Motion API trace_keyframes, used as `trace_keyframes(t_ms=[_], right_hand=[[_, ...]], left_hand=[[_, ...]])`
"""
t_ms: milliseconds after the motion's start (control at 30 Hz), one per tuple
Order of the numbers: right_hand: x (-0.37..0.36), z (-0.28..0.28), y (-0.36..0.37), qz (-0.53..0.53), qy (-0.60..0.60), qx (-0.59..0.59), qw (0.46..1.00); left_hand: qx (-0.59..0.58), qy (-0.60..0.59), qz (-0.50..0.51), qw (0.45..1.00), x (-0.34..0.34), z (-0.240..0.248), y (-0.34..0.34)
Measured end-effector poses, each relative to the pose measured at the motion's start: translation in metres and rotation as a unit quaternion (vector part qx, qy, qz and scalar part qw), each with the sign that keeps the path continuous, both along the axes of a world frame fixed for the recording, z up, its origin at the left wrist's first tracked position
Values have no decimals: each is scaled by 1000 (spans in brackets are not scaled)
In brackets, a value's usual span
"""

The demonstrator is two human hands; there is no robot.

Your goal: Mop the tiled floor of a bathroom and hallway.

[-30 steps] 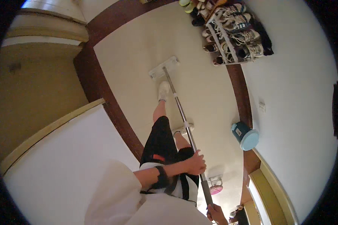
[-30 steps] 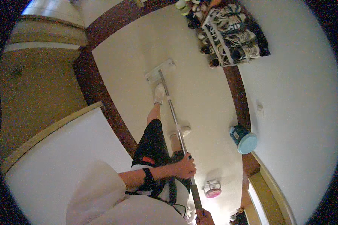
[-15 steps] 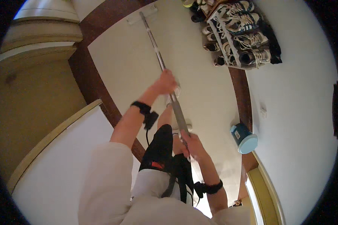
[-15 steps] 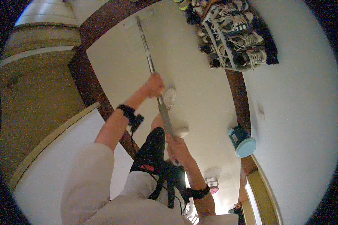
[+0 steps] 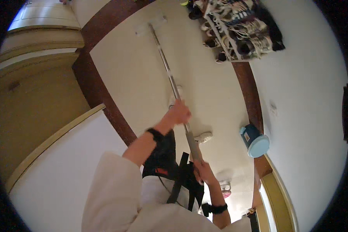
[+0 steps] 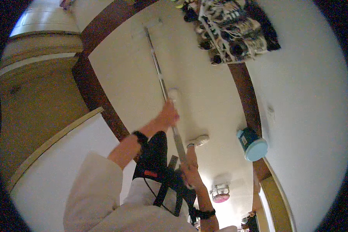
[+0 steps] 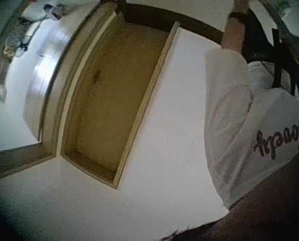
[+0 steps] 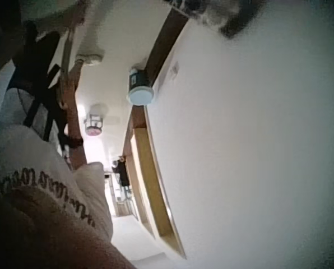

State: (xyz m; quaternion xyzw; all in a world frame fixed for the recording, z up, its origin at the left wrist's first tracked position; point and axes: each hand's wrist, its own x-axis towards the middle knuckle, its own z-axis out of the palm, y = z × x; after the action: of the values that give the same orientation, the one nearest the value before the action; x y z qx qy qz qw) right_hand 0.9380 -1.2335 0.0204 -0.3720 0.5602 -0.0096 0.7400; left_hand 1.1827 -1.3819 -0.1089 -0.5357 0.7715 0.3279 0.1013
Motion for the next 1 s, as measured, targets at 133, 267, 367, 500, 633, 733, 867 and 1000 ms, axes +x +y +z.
trace_keyframes(t_ms=[133, 267, 367, 500, 633, 733, 867, 1000], right_hand=[[-101, 121, 58, -16, 98, 212, 972], [-170, 200, 116, -55, 185, 242, 951], [-195, 234, 125, -108, 182, 310, 927], [-165, 222, 114, -104, 159, 293, 937], [-112, 132, 31, 2, 161, 234, 959], [-66, 55, -68, 27, 150, 187, 970], [28, 1, -223, 17, 43, 102, 994], [61, -16, -240, -25, 54, 120, 991]], left_hand=[[-7, 185, -5, 983, -125, 55, 110], [56, 163, -100, 980, -209, 128, 167], [145, 203, -107, 962, -250, 145, 177], [99, 225, -162, 956, -229, 119, 180], [38, 188, 58, 980, -153, 55, 87], [-164, 83, -12, 983, -90, 38, -42], [-101, -67, 9, 993, 15, -29, -169], [-276, -49, 71, 957, 40, -36, -191]])
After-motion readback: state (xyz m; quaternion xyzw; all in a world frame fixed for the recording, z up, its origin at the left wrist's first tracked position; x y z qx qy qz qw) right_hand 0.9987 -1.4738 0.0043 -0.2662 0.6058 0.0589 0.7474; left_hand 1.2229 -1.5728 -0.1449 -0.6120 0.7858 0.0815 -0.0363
